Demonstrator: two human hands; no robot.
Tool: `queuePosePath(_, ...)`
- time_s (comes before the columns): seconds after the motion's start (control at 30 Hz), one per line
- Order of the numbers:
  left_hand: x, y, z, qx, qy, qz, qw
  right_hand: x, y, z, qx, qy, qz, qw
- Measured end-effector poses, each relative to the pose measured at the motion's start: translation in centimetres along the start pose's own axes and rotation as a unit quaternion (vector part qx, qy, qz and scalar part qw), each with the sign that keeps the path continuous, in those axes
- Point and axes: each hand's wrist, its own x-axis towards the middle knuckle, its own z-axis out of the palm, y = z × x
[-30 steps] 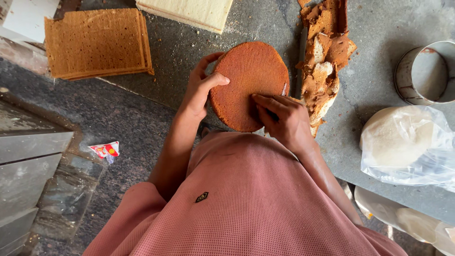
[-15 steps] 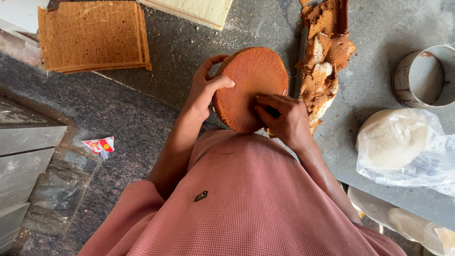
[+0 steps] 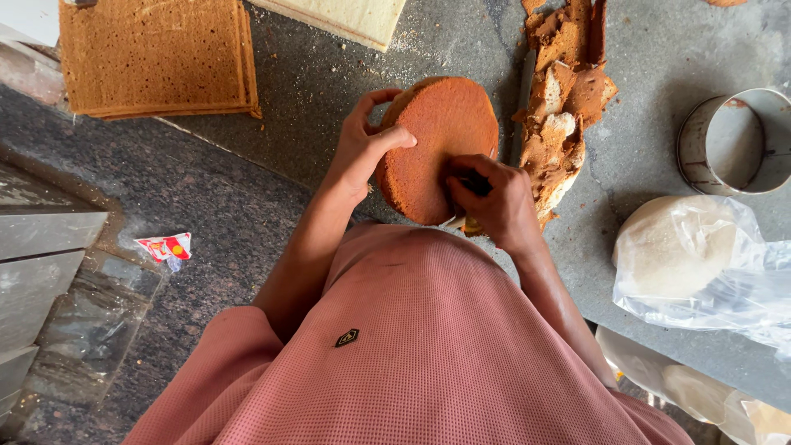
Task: The person uses a metal ring cutter to shape a round cake and then trims the edges with a knife. They remove the crust and cut the cake into smaller pieces, stacking them on the counter.
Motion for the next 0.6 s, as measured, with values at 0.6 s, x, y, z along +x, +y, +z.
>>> queuePosePath(0.6, 0.2, -0.8, 0.3, 0.002, 0.034, -0.041, 0.999, 0.4, 0.5, -0.4, 0.029, -0.05, -0.012, 0.998)
